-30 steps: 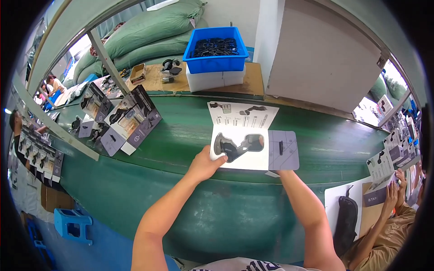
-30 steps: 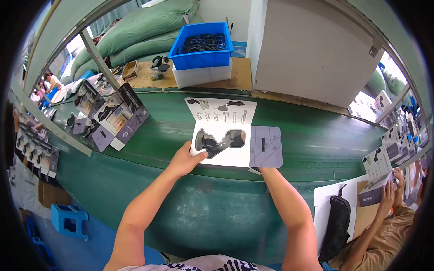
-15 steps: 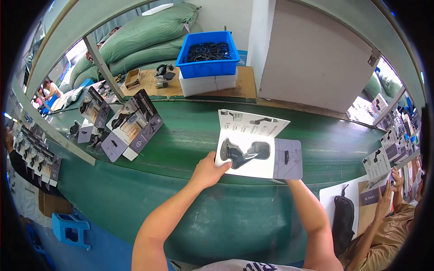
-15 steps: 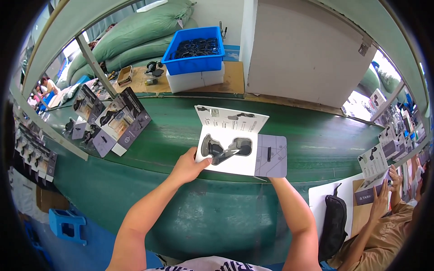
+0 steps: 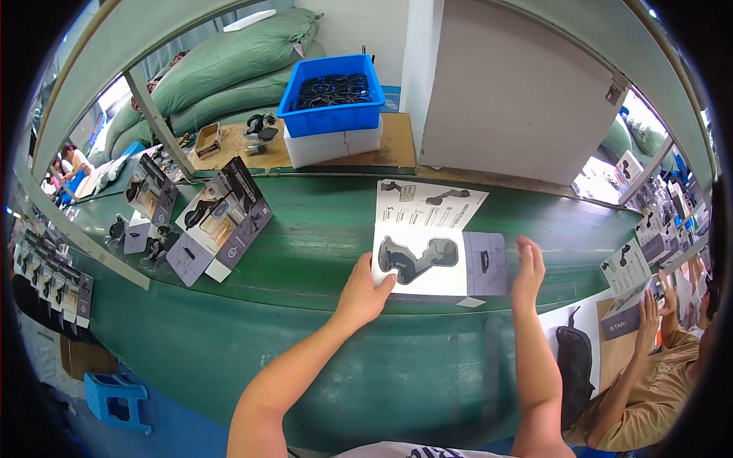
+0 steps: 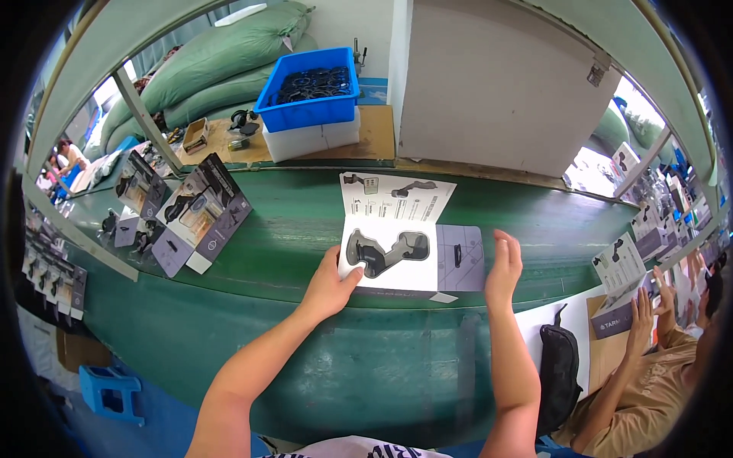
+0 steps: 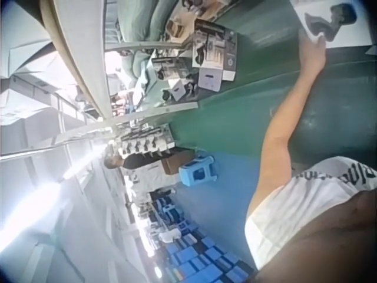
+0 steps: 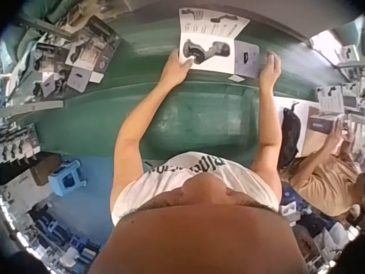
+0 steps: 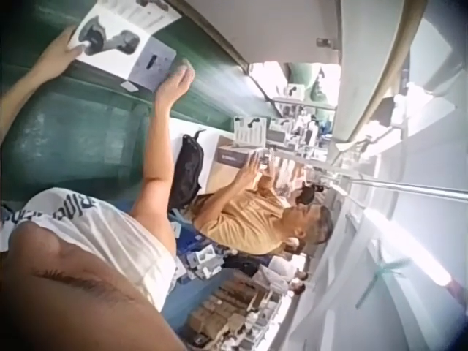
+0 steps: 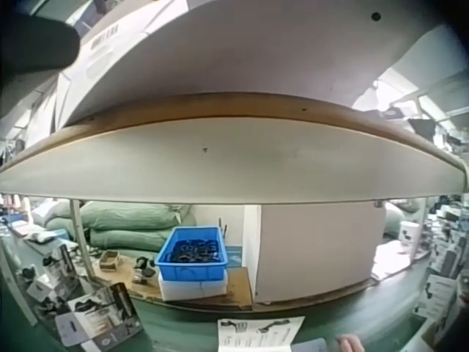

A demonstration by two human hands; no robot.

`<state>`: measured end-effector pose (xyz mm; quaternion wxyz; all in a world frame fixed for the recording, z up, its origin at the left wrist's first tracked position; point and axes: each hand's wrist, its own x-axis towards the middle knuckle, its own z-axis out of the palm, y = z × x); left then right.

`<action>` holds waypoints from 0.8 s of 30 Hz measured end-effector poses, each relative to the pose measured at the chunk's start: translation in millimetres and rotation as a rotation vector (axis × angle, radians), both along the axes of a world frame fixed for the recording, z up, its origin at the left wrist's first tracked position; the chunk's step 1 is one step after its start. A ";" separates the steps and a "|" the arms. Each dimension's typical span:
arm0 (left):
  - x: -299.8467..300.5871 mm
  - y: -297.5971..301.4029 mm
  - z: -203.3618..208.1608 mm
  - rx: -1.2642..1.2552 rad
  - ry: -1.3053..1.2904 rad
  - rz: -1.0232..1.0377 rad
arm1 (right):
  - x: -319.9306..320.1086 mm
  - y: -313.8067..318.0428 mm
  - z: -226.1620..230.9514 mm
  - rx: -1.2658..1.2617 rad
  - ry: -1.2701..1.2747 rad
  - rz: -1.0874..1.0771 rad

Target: Packaging electronic gimbals into boxes with foam inserts and manuals on an assembly line.

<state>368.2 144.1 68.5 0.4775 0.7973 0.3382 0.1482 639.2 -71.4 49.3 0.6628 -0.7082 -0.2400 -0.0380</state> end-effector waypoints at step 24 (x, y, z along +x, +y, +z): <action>46.4 -34.9 -22.1 -0.146 -0.166 -0.066 | 94.9 -84.0 -1.7 -0.604 -0.013 0.083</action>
